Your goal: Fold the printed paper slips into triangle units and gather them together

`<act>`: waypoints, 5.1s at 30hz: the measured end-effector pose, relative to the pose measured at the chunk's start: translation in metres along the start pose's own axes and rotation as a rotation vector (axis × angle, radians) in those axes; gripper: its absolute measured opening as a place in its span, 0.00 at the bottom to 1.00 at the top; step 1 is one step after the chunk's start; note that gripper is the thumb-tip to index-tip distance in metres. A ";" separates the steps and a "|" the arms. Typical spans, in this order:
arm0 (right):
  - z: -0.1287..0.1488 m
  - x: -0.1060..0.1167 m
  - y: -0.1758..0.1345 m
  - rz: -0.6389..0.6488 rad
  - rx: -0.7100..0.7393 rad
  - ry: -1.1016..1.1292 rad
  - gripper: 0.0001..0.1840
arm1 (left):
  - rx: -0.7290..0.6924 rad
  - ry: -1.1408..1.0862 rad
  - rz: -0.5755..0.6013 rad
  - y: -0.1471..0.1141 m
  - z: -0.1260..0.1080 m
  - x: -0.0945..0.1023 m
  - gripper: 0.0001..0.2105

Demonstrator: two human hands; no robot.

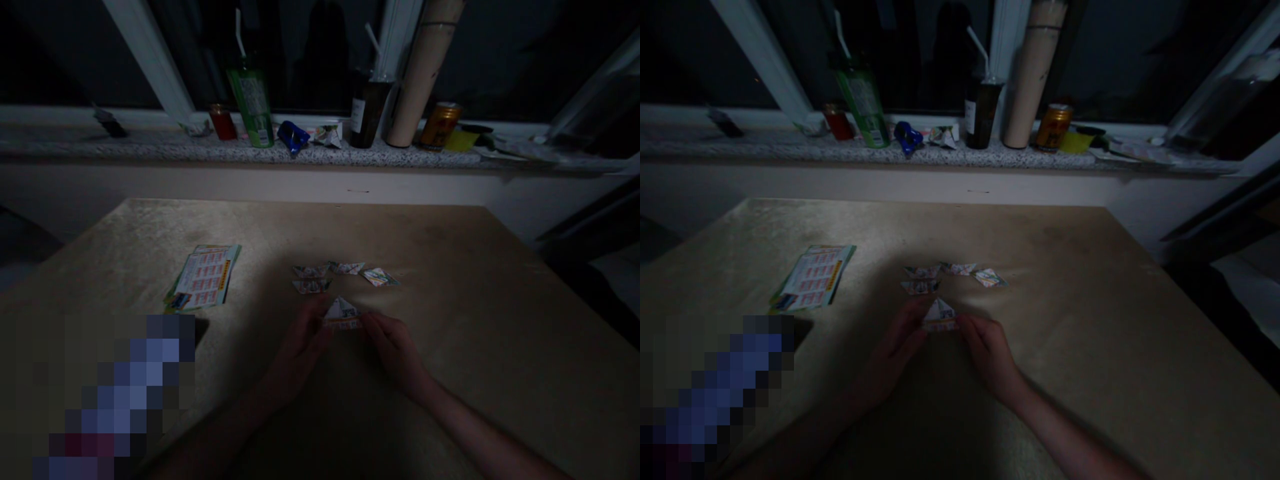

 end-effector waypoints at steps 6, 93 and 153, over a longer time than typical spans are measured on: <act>-0.004 0.002 0.000 -0.096 0.043 -0.145 0.24 | -0.071 0.306 0.035 -0.001 0.005 0.000 0.37; -0.006 0.013 0.006 -0.036 0.644 -0.361 0.26 | 0.291 -0.137 0.185 0.021 0.000 -0.001 0.14; -0.012 -0.001 0.008 0.150 0.149 0.018 0.13 | 0.380 -0.075 0.311 0.016 0.000 -0.006 0.20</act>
Point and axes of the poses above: each hand's wrist, its own y-axis towards the middle knuckle, its own x-axis out of the back of the hand, z = x × y, the point moved 1 cm from there along y, towards the middle knuckle, and after that the axes turned 6 degrees about -y, right-handed, at the moved point
